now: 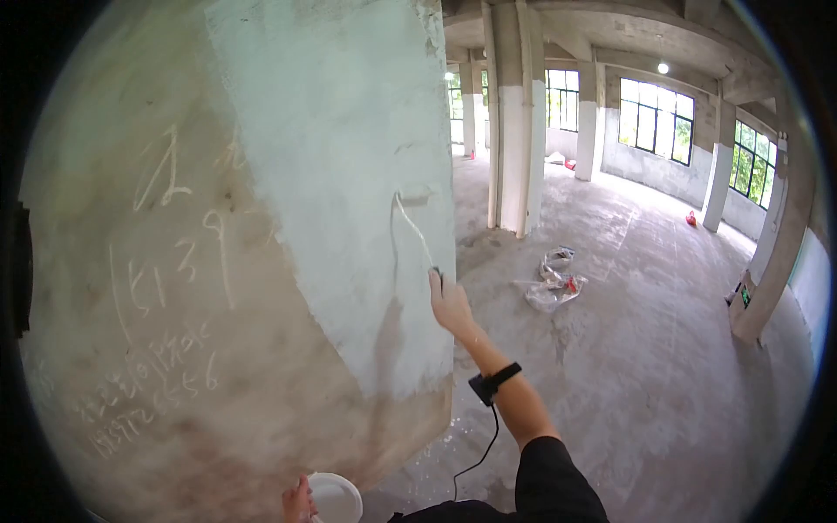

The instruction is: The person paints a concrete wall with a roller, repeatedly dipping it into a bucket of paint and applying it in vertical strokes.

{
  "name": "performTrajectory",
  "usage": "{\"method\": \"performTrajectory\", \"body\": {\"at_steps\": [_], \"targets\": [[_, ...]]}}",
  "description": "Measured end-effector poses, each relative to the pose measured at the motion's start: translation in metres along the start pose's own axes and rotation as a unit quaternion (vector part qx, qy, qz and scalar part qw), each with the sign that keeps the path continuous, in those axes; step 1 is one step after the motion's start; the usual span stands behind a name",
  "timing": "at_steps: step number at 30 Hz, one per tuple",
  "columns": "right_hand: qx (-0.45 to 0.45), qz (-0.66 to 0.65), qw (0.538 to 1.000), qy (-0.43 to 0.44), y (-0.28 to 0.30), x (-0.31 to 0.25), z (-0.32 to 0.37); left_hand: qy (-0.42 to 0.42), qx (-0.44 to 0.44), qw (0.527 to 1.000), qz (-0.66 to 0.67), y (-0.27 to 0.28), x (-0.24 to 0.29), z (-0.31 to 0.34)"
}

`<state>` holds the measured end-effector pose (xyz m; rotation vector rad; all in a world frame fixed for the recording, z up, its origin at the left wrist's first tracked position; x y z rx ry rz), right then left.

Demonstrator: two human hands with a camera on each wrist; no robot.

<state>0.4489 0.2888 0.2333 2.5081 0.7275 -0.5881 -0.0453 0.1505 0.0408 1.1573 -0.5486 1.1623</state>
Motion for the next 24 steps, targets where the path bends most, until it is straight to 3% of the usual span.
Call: {"method": "performTrajectory", "body": {"at_steps": [1, 3, 5, 7, 11, 12, 15, 16, 17, 18, 20, 21, 22, 23, 24], "targets": [[0.002, -0.001, 1.000, 0.003, 0.001, 0.010, -0.019, 0.003, -0.003, 1.000, -0.015, -0.004, -0.003, -0.004], [0.008, 0.051, 0.989, 0.139, 0.002, 0.008, -0.055, 0.007, -0.003, 1.000, -0.030, -0.012, -0.023, -0.019], [0.003, 0.059, 0.985, 0.160, 0.000, 0.021, -0.102, 0.028, 0.023, 0.999, -0.025, -0.023, -0.054, -0.048], [-0.009, 0.093, 0.980, 0.176, 0.007, 0.015, -0.147, 0.061, 0.032, 0.998, 0.015, -0.029, -0.037, -0.032], [-0.025, 0.035, 0.997, 0.070, 0.048, -0.035, -0.245, 0.113, 0.047, 0.986, 0.112, -0.040, -0.029, -0.018], [-0.004, 0.083, 0.982, 0.169, 0.039, -0.010, -0.286, 0.122, 0.050, 0.985, 0.109, -0.040, -0.032, -0.017], [-0.013, -0.076, 0.997, 0.029, 0.067, -0.045, -0.332, 0.140, 0.039, 0.989, 0.026, -0.049, -0.034, -0.023], [0.022, 0.020, 0.986, 0.165, 0.070, -0.048, -0.354, 0.128, 0.037, 0.985, 0.106, -0.054, -0.029, -0.017], [-0.024, 0.243, 0.941, 0.233, 0.062, -0.045, -0.373, 0.119, 0.036, 0.975, 0.182, -0.057, -0.025, -0.010], [-0.081, 0.446, 0.843, 0.290, 0.051, -0.038, -0.376, 0.124, 0.037, 0.972, 0.198, -0.060, -0.025, -0.005], [-0.031, 0.321, 0.903, 0.283, 0.069, -0.029, -0.353, 0.138, 0.057, 0.968, 0.201, -0.063, -0.030, 0.003], [-0.064, 0.312, 0.909, 0.267, 0.065, -0.023, -0.331, 0.139, 0.074, 0.968, 0.194, -0.064, -0.033, 0.009], [-0.082, 0.116, 0.981, 0.129, 0.073, -0.016, -0.299, 0.159, 0.080, 0.963, 0.203, -0.063, -0.033, 0.019], [-0.083, -0.076, 0.993, -0.022, 0.069, 0.005, -0.273, 0.173, 0.085, 0.957, 0.216, -0.065, -0.032, 0.025], [-0.100, -0.073, 0.992, -0.038, 0.054, 0.032, -0.255, 0.180, 0.101, 0.954, 0.216, -0.062, -0.033, 0.027]]}}
Point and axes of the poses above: each hand's wrist, its own z-axis away from the middle knuckle, its own y-axis out of the back of the hand, x = y × z, the point moved 8 cm from there along -z, towards the middle knuckle, and after that the axes turned 11 degrees about y, right-handed, at the moved point
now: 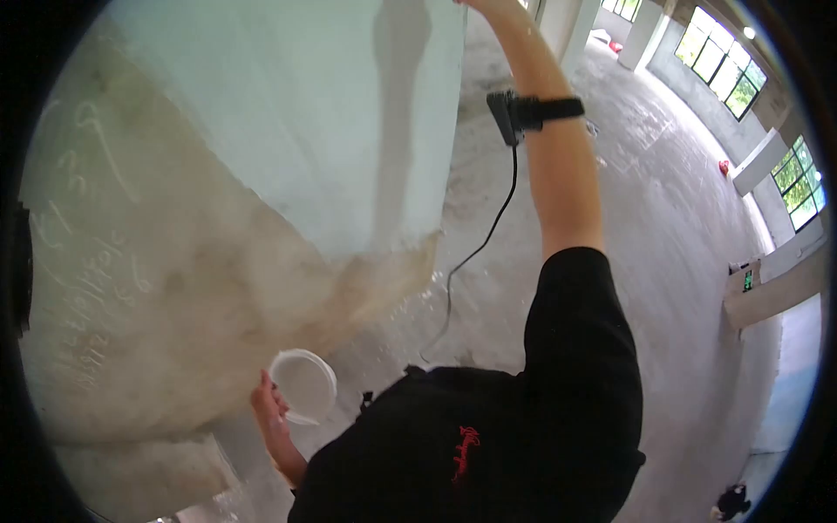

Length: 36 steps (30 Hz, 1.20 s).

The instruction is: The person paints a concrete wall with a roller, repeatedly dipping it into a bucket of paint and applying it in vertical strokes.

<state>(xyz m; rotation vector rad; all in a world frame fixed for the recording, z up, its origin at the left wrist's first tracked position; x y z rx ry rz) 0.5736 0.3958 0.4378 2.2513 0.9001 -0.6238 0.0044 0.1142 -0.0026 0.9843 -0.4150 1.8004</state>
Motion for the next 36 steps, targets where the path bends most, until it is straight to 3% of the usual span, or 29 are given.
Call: {"method": "performTrajectory", "body": {"at_steps": [1, 2, 4, 6, 8, 10, 12, 13, 15, 18, 21, 24, 26, 28, 30, 34, 36], "targets": [[0.050, 0.163, 0.970, 0.173, -0.003, 0.010, 0.019, 0.003, 0.016, 1.000, 0.004, 0.004, 0.000, 0.001], [0.094, 0.311, 0.882, 0.342, -0.018, 0.020, 0.052, 0.021, 0.022, 1.000, -0.003, 0.004, -0.002, 0.001], [0.066, 0.318, 0.878, 0.352, -0.046, 0.086, 0.108, 0.001, 0.016, 1.000, 0.001, 0.003, 0.000, 0.006], [0.037, 0.166, 0.949, 0.267, -0.071, 0.097, 0.188, 0.014, 0.021, 1.000, -0.003, 0.003, -0.004, 0.009], [-0.014, 0.058, 0.998, 0.012, -0.104, 0.156, 0.266, 0.019, 0.025, 1.000, -0.002, 0.007, -0.008, 0.011], [-0.074, 0.064, 0.995, -0.028, -0.133, 0.192, 0.340, 0.028, 0.053, 0.998, 0.011, 0.012, -0.007, 0.019], [-0.081, 0.012, 0.990, -0.119, -0.149, 0.225, 0.400, 0.030, 0.057, 0.998, 0.020, 0.017, -0.010, 0.020], [-0.088, 0.008, 0.988, -0.123, -0.159, 0.239, 0.426, 0.025, 0.053, 0.998, 0.030, 0.019, -0.014, 0.019], [-0.175, 0.013, 0.953, -0.247, -0.174, 0.277, 0.484, 0.039, 0.051, 0.997, 0.047, 0.018, -0.014, 0.025], [-0.234, 0.099, 0.935, -0.248, -0.180, 0.299, 0.540, 0.055, 0.034, 0.995, 0.080, 0.013, -0.015, 0.028], [-0.366, 0.135, 0.886, -0.251, -0.179, 0.313, 0.580, 0.083, 0.013, 0.990, 0.111, 0.010, -0.013, 0.027], [-0.464, 0.142, 0.848, -0.215, -0.149, 0.289, 0.573, 0.093, 0.023, 0.991, 0.092, 0.003, -0.008, 0.025], [-0.455, 0.177, 0.854, -0.179, -0.114, 0.283, 0.564, 0.097, 0.018, 0.993, 0.067, -0.003, -0.007, 0.025], [-0.437, 0.210, 0.848, -0.211, -0.072, 0.284, 0.552, 0.104, 0.010, 0.993, 0.051, -0.007, -0.007, 0.024], [-0.368, 0.204, 0.887, -0.188, -0.029, 0.279, 0.534, 0.103, -0.008, 0.994, 0.042, -0.013, -0.005, 0.020], [-0.334, 0.246, 0.880, -0.231, 0.054, 0.244, 0.509, 0.094, -0.052, 0.994, 0.003, -0.020, -0.002, 0.020], [-0.300, 0.260, 0.902, -0.171, 0.091, 0.206, 0.497, 0.093, -0.073, 0.993, -0.015, -0.024, 0.001, 0.022]]}}
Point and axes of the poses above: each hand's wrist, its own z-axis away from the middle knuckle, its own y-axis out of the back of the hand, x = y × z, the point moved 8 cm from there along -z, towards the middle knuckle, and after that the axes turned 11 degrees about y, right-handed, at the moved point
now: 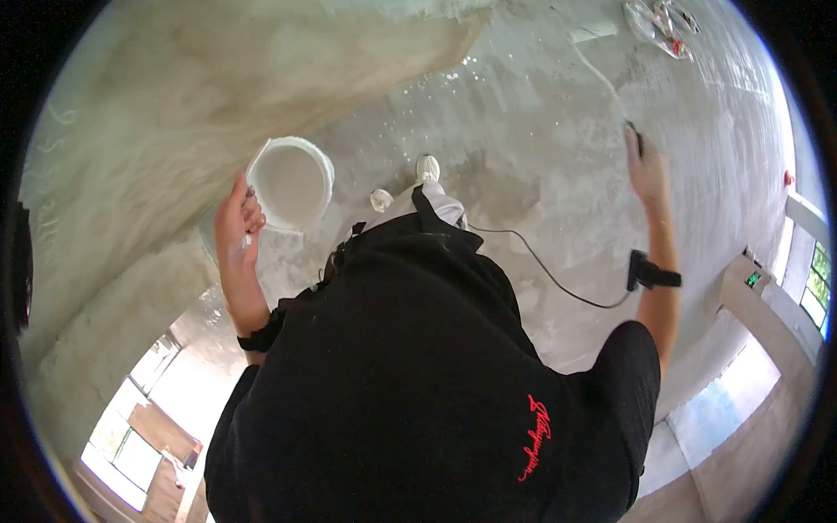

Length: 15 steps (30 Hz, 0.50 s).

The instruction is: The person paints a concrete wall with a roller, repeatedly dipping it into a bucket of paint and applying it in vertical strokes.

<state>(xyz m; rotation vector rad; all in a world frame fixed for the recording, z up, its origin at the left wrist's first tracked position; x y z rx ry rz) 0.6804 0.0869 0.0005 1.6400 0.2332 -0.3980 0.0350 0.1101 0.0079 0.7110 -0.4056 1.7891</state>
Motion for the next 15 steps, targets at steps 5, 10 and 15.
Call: {"method": "performTrajectory", "body": {"at_steps": [5, 10, 15], "targets": [[-0.110, 0.024, 0.984, -0.140, 0.057, -0.022, 0.085, 0.005, -0.079, 0.994, -0.073, -0.025, 0.009, 0.001], [-0.032, -0.108, 0.988, -0.110, 0.020, -0.144, 0.128, -0.008, -0.159, 0.982, -0.102, -0.041, 0.011, 0.003], [-0.119, -0.140, 0.980, -0.075, -0.027, -0.263, 0.126, -0.003, -0.210, 0.971, -0.115, -0.053, 0.014, 0.002]]}}
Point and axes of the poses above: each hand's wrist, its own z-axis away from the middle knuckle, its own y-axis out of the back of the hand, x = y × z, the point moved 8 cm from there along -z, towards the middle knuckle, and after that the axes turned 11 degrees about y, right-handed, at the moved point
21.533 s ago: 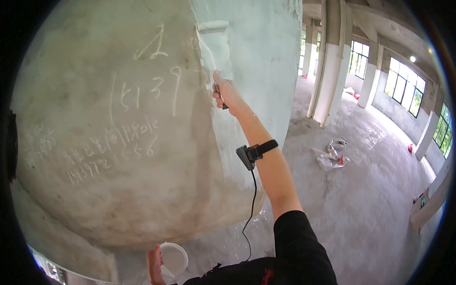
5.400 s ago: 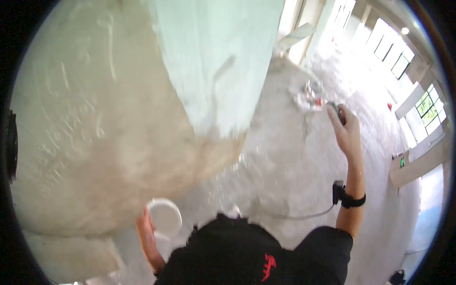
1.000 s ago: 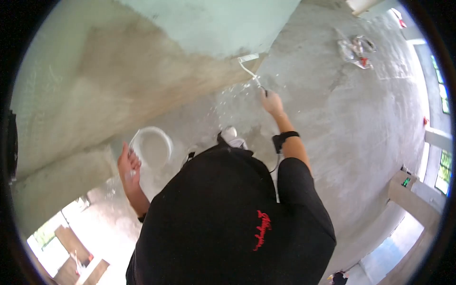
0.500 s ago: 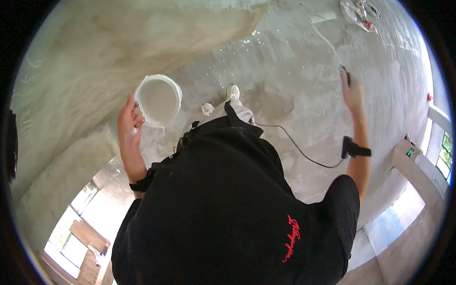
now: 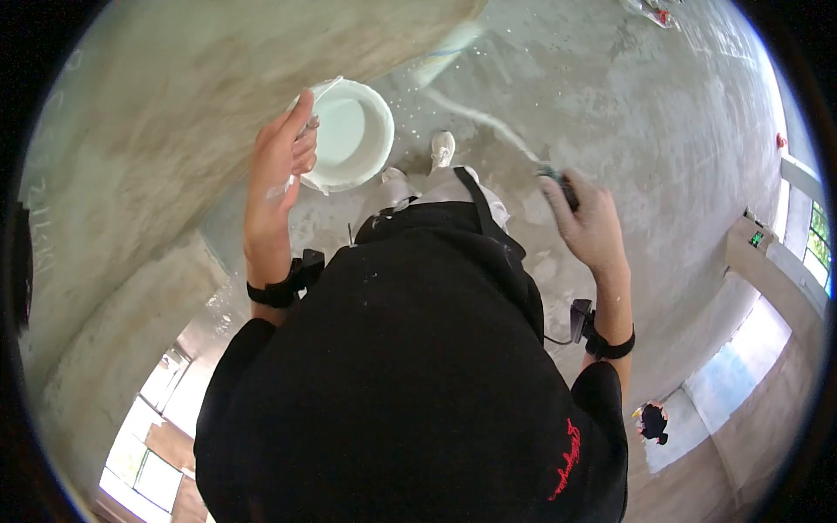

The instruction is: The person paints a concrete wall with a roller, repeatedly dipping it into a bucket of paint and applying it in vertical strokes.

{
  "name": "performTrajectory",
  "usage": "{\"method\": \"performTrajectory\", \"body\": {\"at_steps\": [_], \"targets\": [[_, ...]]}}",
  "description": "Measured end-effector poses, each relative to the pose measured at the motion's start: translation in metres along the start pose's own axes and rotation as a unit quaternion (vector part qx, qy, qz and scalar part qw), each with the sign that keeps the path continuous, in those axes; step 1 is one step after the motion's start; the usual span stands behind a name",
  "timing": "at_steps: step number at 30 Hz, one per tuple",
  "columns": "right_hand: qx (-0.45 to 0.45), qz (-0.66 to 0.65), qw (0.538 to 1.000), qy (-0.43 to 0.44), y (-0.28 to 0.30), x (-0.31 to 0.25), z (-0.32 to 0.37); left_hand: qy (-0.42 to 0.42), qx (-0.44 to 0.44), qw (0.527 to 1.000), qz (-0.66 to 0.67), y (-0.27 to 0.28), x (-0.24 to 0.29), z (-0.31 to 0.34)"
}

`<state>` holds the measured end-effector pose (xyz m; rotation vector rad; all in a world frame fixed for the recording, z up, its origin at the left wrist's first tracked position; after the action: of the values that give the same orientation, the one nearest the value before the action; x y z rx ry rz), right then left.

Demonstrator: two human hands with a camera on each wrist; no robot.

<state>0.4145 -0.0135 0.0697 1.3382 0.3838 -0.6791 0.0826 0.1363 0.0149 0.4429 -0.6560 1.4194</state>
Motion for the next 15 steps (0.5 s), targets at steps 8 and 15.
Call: {"method": "performTrajectory", "body": {"at_steps": [8, 15], "targets": [[-0.166, 0.120, 0.972, 0.118, -0.038, -0.068, -0.015, -0.015, -0.078, 0.997, 0.011, -0.017, 0.012, 0.010], [-0.200, 0.162, 0.951, 0.171, -0.067, -0.083, -0.055, -0.008, -0.098, 0.995, 0.009, -0.022, 0.014, 0.011]]}}
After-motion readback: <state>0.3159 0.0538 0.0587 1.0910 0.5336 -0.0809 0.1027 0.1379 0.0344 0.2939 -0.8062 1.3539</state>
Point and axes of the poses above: each hand's wrist, its own z-axis away from the middle knuckle, its own y-axis out of the back of the hand, x = y × z, the point moved 8 cm from there along -z, towards the middle knuckle, and after that the axes turned 11 degrees about y, right-handed, at the moved point
